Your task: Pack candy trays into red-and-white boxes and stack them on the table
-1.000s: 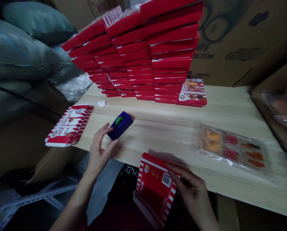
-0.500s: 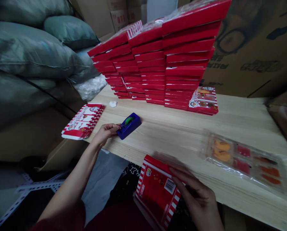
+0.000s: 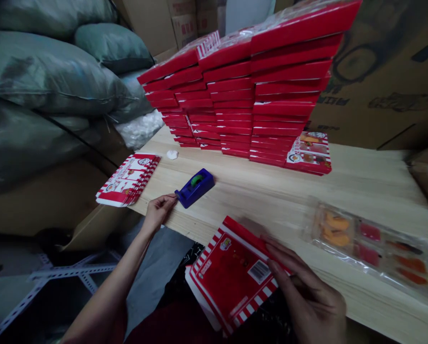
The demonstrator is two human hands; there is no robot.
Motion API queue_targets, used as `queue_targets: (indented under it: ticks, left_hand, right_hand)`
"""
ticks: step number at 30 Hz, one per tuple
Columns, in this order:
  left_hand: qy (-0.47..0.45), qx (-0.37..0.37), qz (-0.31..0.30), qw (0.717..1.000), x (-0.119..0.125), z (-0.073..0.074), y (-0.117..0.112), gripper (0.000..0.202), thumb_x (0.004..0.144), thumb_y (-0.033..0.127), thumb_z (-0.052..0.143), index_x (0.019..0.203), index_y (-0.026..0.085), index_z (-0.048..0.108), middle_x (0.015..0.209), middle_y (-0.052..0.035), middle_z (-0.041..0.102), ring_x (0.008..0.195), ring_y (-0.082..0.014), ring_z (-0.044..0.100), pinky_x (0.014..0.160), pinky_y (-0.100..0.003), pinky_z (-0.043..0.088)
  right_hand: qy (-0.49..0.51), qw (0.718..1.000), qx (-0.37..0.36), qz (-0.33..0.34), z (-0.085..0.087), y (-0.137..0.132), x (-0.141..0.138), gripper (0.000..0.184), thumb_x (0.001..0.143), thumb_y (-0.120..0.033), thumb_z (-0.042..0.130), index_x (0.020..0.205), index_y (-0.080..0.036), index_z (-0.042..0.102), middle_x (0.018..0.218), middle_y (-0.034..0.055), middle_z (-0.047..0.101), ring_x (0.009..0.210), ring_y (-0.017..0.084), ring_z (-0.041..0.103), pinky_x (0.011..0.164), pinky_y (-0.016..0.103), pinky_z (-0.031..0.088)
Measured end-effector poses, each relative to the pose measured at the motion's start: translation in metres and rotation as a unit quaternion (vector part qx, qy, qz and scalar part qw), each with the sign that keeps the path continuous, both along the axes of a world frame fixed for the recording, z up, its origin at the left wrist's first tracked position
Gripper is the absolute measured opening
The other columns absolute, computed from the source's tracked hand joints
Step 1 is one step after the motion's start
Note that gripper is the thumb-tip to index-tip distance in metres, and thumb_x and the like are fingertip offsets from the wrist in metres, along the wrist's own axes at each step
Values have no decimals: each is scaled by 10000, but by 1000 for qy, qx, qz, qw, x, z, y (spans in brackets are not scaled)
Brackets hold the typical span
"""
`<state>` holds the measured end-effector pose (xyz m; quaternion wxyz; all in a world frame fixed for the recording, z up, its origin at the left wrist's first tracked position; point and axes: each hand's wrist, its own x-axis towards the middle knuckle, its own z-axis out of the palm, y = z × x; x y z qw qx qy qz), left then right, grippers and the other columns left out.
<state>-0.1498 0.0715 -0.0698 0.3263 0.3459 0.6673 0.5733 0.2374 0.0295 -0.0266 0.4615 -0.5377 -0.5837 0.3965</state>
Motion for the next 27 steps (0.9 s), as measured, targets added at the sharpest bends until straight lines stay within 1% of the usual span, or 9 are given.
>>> queue_targets:
  ticks: [4, 7, 9, 11, 15, 18, 21, 25, 27]
  left_hand:
    - [55, 35, 20, 998, 43, 41, -20, 233, 814, 393, 804, 906, 179, 811, 889, -41, 759, 847, -187, 671, 869, -299, 526]
    - [65, 80, -28, 994, 102, 86, -41, 168, 905, 337, 733, 989, 227, 829, 807, -10, 745, 767, -167, 674, 800, -291, 558]
    - [-1, 94, -94, 991, 142, 109, -51, 141, 898, 300, 745, 993, 250, 837, 816, -7, 756, 750, -162, 693, 750, -281, 592]
    - [-87, 93, -143, 981, 172, 123, -55, 342, 882, 287, 764, 1224, 285, 769, 799, 11, 750, 701, -150, 701, 702, -269, 614]
    - [-183, 79, -156, 967, 194, 125, -43, 841, 840, 282, 803, 1583, 263, 410, 750, 22, 742, 674, -148, 714, 700, -257, 624]
    - [-197, 61, -150, 967, 193, 118, -34, 952, 826, 295, 812, 1619, 210, 292, 703, 21, 738, 644, -148, 713, 687, -251, 606]
    - [-163, 30, -159, 973, 189, 107, -31, 927, 839, 366, 805, 1602, 214, 300, 673, 27, 726, 616, -161, 702, 653, -268, 591]
    - [104, 49, -123, 986, 174, 96, -30, 780, 800, 444, 854, 1479, 286, 503, 592, 72, 586, 521, -145, 559, 545, -266, 498]
    - [283, 150, -84, 944, 164, 99, -28, 689, 778, 396, 884, 1396, 318, 591, 786, 14, 652, 690, -177, 608, 685, -314, 537]
  right_hand:
    - [7, 985, 132, -109, 37, -1, -26, 232, 921, -247, 720, 1094, -382, 796, 1284, -5, 753, 1214, 328, 695, 1128, 588, 508]
    - [-23, 976, 207, -69, 45, 4, -41, 336, 952, -161, 665, 1149, -412, 774, 1296, -4, 743, 1155, 300, 720, 1087, 589, 535]
    - [-43, 972, 231, -25, 41, 5, -45, 423, 957, -117, 645, 1226, -429, 740, 1330, -5, 727, 1151, 287, 725, 1041, 559, 575]
    - [-50, 970, 238, -7, 36, 5, -46, 471, 966, -94, 625, 1283, -431, 710, 1365, -3, 708, 1179, 281, 716, 1027, 537, 594]
    - [-49, 966, 255, 10, 35, 2, -47, 497, 976, -90, 607, 1328, -432, 683, 1385, -4, 700, 1197, 271, 715, 1014, 514, 619]
    - [-54, 962, 268, 25, 37, 1, -48, 523, 973, -74, 605, 1352, -429, 669, 1381, 1, 704, 1198, 265, 719, 996, 485, 636]
    - [-45, 959, 278, 24, 36, 2, -48, 539, 955, -48, 626, 1346, -416, 676, 1359, 7, 718, 1177, 253, 729, 973, 451, 649]
    - [-27, 966, 254, 36, 36, 7, -43, 533, 959, -36, 617, 1327, -416, 686, 1354, 8, 719, 1181, 245, 724, 986, 453, 639]
    - [-19, 971, 231, 59, 37, 9, -37, 506, 968, -53, 615, 1325, -403, 690, 1360, 20, 715, 1202, 251, 712, 999, 458, 629]
